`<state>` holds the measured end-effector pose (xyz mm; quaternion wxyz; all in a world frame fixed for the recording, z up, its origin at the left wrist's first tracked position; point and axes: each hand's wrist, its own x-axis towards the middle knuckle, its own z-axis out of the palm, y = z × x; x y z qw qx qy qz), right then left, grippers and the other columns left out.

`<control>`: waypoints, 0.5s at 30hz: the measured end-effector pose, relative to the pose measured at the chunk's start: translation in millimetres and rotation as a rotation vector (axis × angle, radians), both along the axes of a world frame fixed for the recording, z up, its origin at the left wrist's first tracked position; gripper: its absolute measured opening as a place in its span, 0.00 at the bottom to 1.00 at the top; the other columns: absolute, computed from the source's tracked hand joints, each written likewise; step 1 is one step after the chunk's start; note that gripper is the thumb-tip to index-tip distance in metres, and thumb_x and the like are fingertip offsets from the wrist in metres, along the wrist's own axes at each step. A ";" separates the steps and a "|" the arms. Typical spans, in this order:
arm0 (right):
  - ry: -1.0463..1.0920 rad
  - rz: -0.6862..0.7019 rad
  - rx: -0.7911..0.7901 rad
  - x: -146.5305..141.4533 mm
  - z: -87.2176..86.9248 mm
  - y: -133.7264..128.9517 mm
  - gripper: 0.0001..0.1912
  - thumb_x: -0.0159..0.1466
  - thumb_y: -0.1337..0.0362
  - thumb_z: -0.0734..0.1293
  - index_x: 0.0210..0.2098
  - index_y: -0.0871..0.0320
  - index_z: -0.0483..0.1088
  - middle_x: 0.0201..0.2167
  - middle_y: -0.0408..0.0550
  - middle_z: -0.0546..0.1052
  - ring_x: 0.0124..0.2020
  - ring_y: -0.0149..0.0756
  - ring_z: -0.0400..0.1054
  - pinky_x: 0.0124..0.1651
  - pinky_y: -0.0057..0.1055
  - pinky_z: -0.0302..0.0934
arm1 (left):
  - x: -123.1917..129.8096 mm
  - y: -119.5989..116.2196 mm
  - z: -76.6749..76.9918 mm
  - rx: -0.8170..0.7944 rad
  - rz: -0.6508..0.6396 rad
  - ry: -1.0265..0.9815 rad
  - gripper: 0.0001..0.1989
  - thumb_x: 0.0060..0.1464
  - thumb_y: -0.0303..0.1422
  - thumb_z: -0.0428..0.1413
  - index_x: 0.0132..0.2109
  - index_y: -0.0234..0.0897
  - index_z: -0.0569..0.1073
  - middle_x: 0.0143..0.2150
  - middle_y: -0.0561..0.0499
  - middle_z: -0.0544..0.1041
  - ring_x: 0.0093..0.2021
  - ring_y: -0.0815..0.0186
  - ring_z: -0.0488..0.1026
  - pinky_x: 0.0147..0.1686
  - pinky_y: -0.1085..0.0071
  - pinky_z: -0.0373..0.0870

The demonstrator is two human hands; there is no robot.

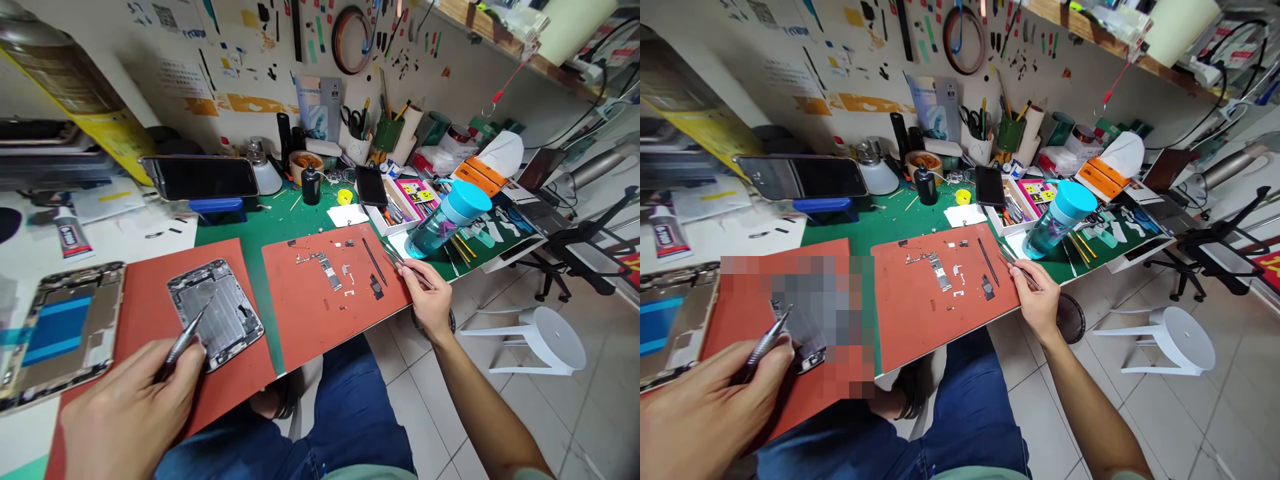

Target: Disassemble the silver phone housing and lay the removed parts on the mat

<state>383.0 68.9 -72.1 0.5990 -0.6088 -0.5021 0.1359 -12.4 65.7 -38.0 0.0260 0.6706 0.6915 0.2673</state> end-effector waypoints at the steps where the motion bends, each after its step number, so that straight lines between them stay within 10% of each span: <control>1: -0.013 -0.003 -0.006 -0.4 -2.1 3.9 0.10 0.70 0.57 0.74 0.47 0.56 0.83 0.49 0.53 0.85 0.49 0.44 0.83 0.56 0.42 0.80 | -1.7 1.3 -2.6 0.045 -0.019 0.015 0.16 0.61 0.44 0.53 0.28 0.43 0.70 0.25 0.55 0.74 0.22 0.65 0.62 0.24 0.71 0.53; 15: -0.450 -0.089 -0.112 1.8 -5.6 4.7 0.10 0.73 0.61 0.66 0.43 0.53 0.82 0.44 0.50 0.86 0.47 0.44 0.81 0.54 0.42 0.74 | -1.0 6.6 -3.5 0.337 -0.187 0.151 0.15 0.66 0.37 0.53 0.29 0.41 0.72 0.23 0.56 0.74 0.24 0.67 0.75 0.18 0.75 0.55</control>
